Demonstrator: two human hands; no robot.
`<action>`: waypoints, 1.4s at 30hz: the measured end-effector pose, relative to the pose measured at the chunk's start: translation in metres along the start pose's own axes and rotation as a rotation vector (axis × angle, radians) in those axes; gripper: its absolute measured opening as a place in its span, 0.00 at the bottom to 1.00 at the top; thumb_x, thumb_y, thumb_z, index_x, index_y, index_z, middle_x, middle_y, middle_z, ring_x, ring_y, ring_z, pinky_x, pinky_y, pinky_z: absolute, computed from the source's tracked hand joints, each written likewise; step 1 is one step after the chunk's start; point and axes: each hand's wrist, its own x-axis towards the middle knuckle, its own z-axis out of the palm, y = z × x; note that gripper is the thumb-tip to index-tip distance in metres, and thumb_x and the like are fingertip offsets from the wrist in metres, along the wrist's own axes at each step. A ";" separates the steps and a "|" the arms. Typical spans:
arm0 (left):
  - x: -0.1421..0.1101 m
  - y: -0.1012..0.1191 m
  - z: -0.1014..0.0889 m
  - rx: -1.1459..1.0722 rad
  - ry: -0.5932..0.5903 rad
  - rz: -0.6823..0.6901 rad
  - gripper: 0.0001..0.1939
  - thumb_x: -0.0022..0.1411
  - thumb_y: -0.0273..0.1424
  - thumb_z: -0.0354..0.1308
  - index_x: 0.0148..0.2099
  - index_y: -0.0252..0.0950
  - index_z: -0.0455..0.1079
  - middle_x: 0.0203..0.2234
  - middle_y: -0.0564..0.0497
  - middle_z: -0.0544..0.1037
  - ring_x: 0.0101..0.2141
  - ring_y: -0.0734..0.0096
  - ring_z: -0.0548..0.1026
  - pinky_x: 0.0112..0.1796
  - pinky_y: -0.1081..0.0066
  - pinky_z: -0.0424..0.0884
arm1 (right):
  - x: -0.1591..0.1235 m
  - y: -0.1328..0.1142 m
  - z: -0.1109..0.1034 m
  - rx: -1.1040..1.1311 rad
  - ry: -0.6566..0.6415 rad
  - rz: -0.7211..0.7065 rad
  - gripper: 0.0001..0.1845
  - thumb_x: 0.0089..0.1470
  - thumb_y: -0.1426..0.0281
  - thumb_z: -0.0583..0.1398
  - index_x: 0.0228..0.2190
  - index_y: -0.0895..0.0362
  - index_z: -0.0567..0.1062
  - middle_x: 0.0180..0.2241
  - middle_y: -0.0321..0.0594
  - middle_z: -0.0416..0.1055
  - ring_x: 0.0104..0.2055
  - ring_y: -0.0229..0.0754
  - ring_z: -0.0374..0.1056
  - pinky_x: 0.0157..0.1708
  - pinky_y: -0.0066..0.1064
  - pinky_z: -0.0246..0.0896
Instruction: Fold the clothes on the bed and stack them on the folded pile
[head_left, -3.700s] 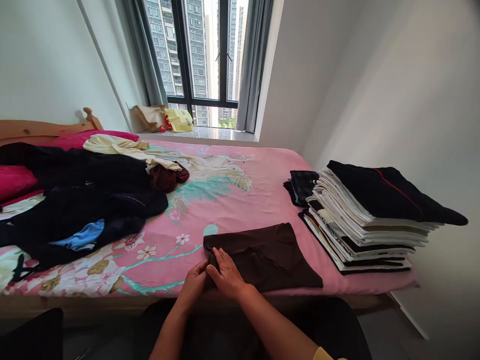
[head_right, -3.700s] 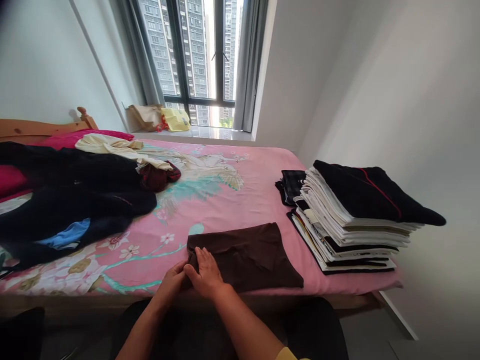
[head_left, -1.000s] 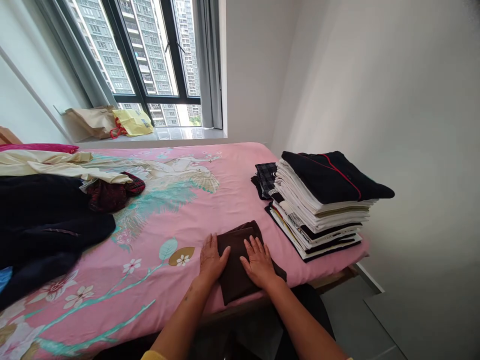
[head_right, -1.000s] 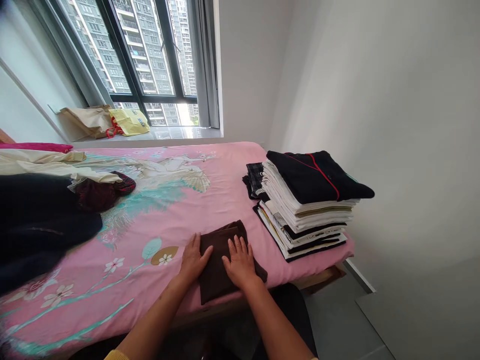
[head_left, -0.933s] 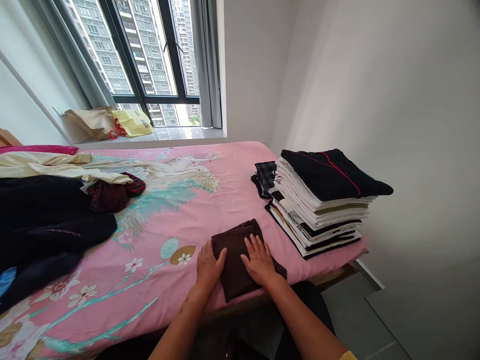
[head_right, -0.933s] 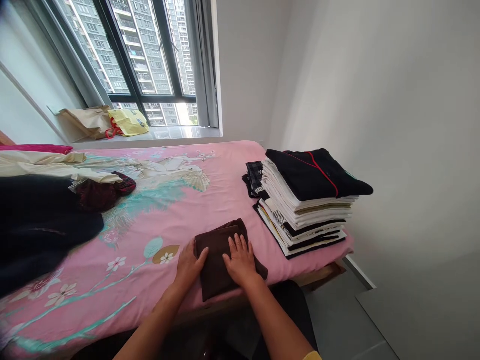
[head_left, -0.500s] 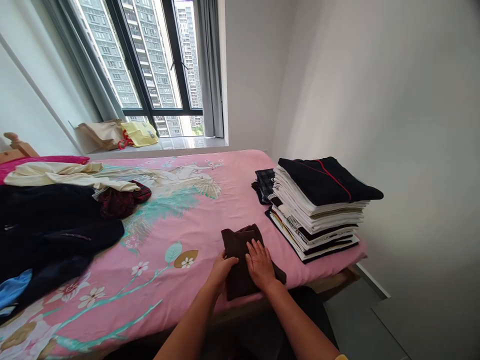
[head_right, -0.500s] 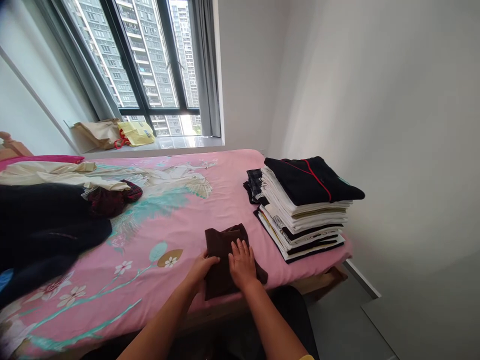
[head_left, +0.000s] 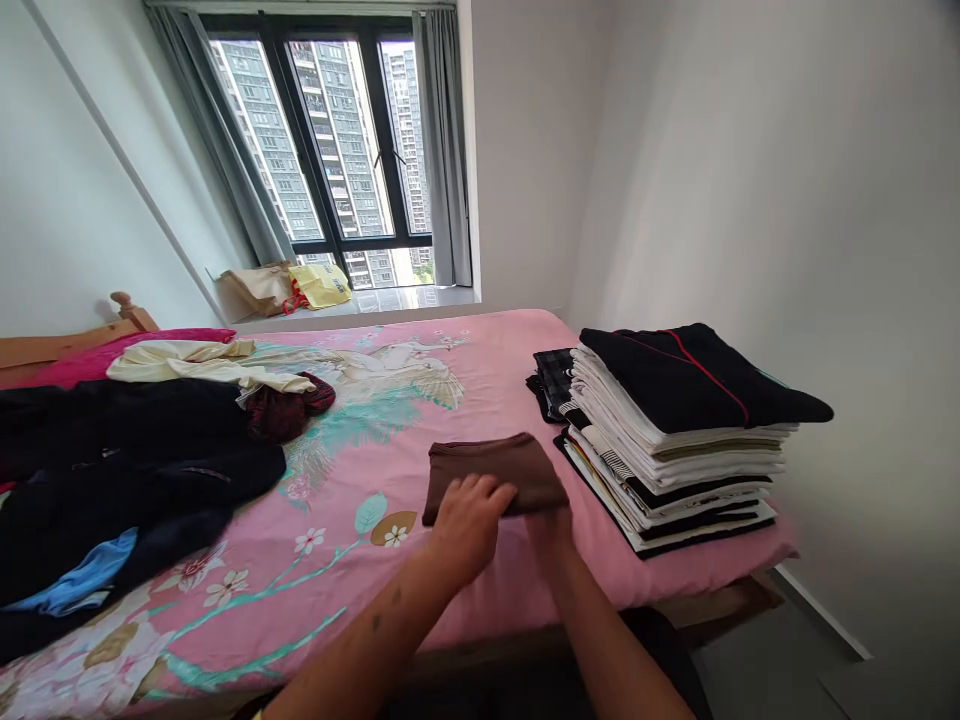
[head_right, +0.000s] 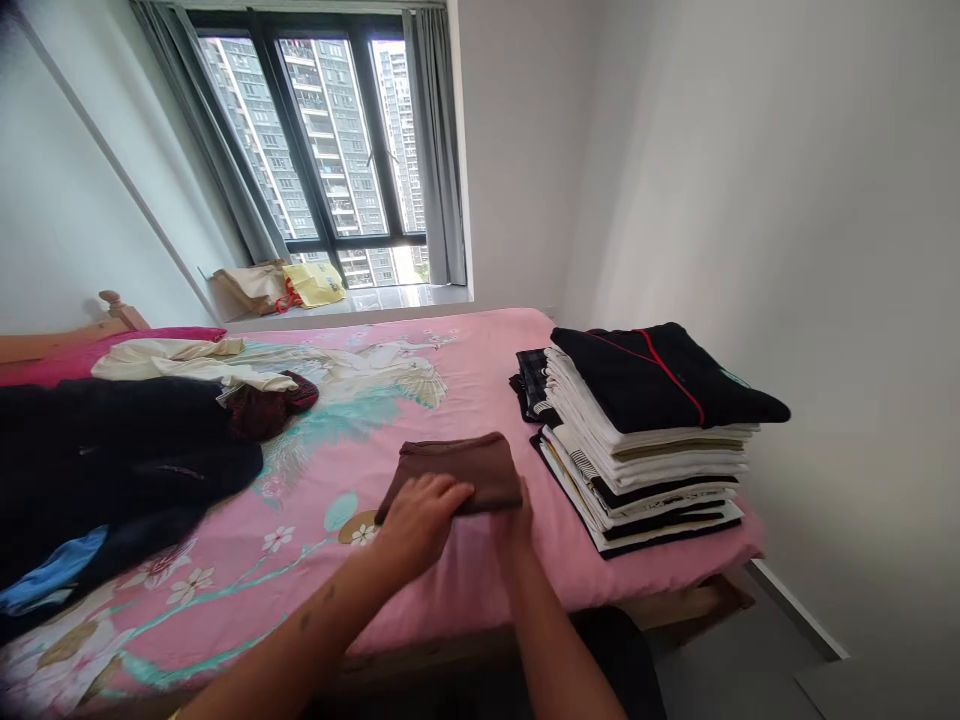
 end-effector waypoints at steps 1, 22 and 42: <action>-0.020 -0.008 0.022 -0.001 -0.055 -0.010 0.25 0.56 0.23 0.46 0.55 0.45 0.64 0.50 0.46 0.71 0.50 0.56 0.67 0.49 0.56 0.62 | -0.006 0.009 -0.021 0.033 0.019 0.040 0.34 0.57 0.52 0.35 0.53 0.57 0.62 0.45 0.49 0.71 0.47 0.50 0.68 0.44 0.47 0.65; -0.044 -0.116 0.124 -0.526 0.256 -0.601 0.25 0.61 0.38 0.45 0.57 0.33 0.61 0.51 0.41 0.71 0.51 0.60 0.68 0.52 0.58 0.62 | -0.027 0.025 -0.036 -0.438 -0.020 -0.059 0.19 0.54 0.60 0.53 0.44 0.56 0.70 0.47 0.48 0.69 0.52 0.48 0.63 0.52 0.45 0.57; 0.056 -0.193 0.097 -1.069 0.118 -0.656 0.19 0.47 0.42 0.60 0.38 0.33 0.69 0.24 0.52 0.74 0.24 0.75 0.71 0.24 0.76 0.64 | 0.063 0.029 -0.034 -0.306 -0.295 0.345 0.18 0.41 0.69 0.53 0.35 0.57 0.75 0.28 0.37 0.75 0.30 0.40 0.69 0.30 0.30 0.63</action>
